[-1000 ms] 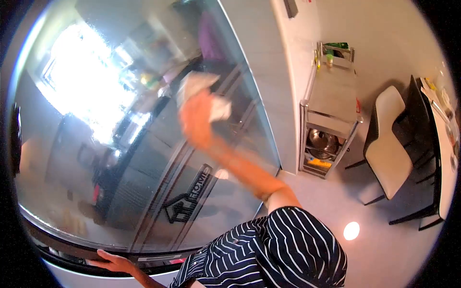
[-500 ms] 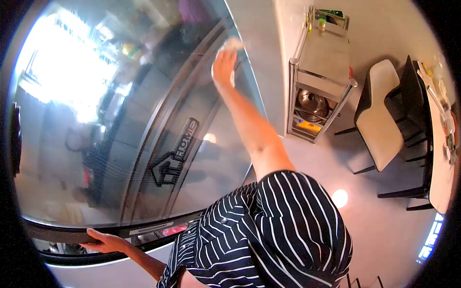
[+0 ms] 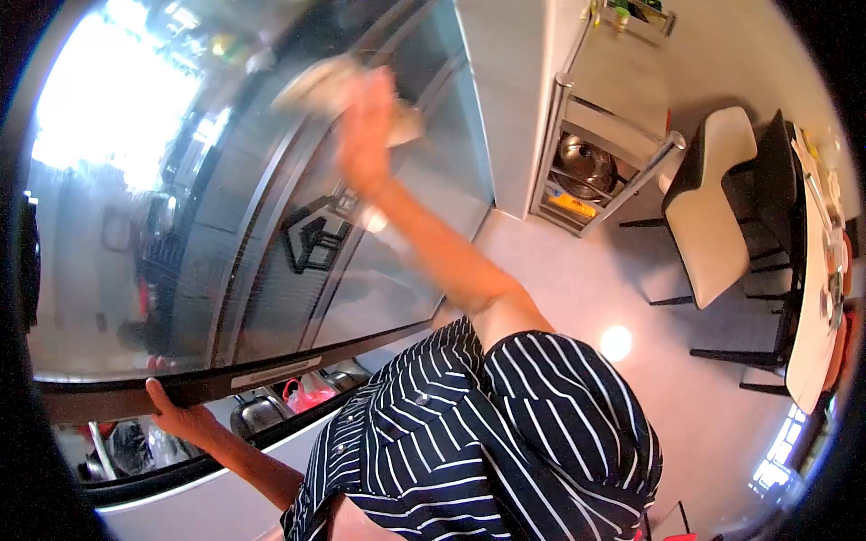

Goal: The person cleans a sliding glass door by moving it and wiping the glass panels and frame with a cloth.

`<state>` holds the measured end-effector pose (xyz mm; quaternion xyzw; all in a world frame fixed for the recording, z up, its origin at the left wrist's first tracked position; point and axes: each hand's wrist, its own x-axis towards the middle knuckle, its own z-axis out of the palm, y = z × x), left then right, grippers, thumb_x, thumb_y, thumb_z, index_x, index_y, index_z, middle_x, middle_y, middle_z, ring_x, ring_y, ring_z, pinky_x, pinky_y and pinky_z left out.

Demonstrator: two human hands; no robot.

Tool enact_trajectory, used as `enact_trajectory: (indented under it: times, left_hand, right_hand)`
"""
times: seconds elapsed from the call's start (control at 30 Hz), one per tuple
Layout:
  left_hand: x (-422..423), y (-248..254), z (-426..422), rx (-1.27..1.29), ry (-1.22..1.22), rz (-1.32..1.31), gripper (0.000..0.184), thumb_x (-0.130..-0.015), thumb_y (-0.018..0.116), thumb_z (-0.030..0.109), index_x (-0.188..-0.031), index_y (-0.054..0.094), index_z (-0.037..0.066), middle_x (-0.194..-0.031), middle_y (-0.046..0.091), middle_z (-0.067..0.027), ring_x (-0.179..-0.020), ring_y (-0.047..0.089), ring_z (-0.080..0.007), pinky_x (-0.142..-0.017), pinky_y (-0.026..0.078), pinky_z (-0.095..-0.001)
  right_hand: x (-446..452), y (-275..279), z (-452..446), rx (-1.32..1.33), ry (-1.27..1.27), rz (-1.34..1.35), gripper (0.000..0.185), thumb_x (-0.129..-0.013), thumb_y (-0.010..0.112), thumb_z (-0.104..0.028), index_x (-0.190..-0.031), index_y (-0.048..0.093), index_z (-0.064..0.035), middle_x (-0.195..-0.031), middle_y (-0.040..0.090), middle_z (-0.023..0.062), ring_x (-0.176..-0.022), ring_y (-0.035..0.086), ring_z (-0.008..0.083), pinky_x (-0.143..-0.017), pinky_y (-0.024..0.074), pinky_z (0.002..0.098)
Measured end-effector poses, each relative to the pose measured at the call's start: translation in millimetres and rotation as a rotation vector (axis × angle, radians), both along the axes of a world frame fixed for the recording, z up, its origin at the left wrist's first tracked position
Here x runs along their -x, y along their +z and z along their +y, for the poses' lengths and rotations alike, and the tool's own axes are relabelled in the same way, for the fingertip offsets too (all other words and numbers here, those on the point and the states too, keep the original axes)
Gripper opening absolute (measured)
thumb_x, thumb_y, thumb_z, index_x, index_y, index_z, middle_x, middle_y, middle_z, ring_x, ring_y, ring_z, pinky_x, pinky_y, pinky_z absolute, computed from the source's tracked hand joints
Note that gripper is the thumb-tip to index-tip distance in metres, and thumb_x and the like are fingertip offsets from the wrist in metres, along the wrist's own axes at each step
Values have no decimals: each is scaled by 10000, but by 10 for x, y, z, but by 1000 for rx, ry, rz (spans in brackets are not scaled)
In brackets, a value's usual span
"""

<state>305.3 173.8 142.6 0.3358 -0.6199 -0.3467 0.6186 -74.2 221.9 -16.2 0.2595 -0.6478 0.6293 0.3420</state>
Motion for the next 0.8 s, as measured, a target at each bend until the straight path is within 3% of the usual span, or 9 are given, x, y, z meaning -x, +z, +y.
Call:
enact_trajectory:
  times: [0.1, 0.2, 0.3, 0.43, 0.5, 0.57, 0.63, 0.73, 0.8]
  left_hand:
    - [0, -117, -199, -63, -50, 65, 443, -846, 633, 249, -1094, 560, -110, -1033, 619, -183, -947, 604, -272, -870, 498, -392]
    - [195, -69, -168, 58, -168, -29, 494, -818, 670, 261, -1094, 545, -129, -1045, 617, -193, -967, 605, -284, -875, 502, -412]
    - [418, 30, -125, 73, -327, -74, 548, -776, 718, 289, -1087, 547, -128, -1043, 616, -196, -974, 609, -296, -877, 503, -426]
    - [456, -48, -290, 59, -508, -54, 555, -745, 753, 258, -1100, 549, -116, -1039, 618, -200, -945, 622, -310, -874, 505, -431]
    - [557, -75, -311, 39, -534, -9, 546, -732, 766, 235, -1095, 551, -113, -1031, 621, -201, -922, 629, -311, -856, 513, -429]
    - [667, -88, -292, 10, -552, 34, 529, -721, 777, 197, -1088, 548, -108, -1015, 624, -203, -902, 634, -305, -826, 527, -419]
    - [764, -119, -290, 35, -589, 73, 567, -725, 761, 148, -1156, 485, -96, -1022, 610, -213, -907, 620, -309, -843, 520, -449]
    - [871, -163, -370, 80, -671, 95, 611, -728, 751, 85, -1227, 435, -68, -1019, 603, -222, -939, 610, -315, -855, 519, -470]
    - [927, -195, -419, 135, -733, 105, 607, -731, 749, 84, -1234, 439, -59, -1028, 599, -225, -951, 609, -322, -853, 518, -469]
  right_hand:
    - [693, -382, 75, 355, 135, -397, 408, -972, 350, -149, -1348, 352, 9, -1332, 365, 185, -1149, 420, 275, -987, 334, 326]
    - [319, -33, 162, 297, 277, -259, 384, -993, 349, -177, -1343, 379, -21, -1267, 418, 131, -1084, 442, 205, -951, 355, 289]
    - [-715, 399, 85, 27, 296, 150, 397, -910, 426, -90, -1301, 432, -23, -1223, 444, 181, -1120, 430, 320, -977, 338, 419]
    - [-394, 829, 122, -136, 198, 446, 436, -856, 461, -36, -1289, 438, 3, -1274, 419, 266, -1226, 360, 449, -1022, 268, 559]
    - [409, 802, 23, -5, -76, 211, 422, -909, 421, -38, -1330, 401, -11, -1386, 314, 295, -1323, 272, 433, -1088, 244, 458]
    - [1097, 789, 116, 185, 24, -164, 341, -970, 368, -122, -1284, 432, -3, -1313, 395, 262, -1227, 390, 393, -1010, 339, 409]
    - [1087, 775, 201, 269, 161, -125, 275, -927, 425, -67, -1175, 463, 46, -1181, 414, 260, -1054, 438, 416, -971, 344, 425]
    - [-10, 465, -37, 0, -3, 191, 322, -916, 430, -77, -1225, 467, 4, -1200, 446, 187, -1092, 440, 350, -992, 324, 416]
    - [-960, 448, -37, 3, 361, 295, 409, -876, 474, -117, -1277, 445, -44, -1308, 416, 173, -1219, 375, 372, -1049, 237, 499]
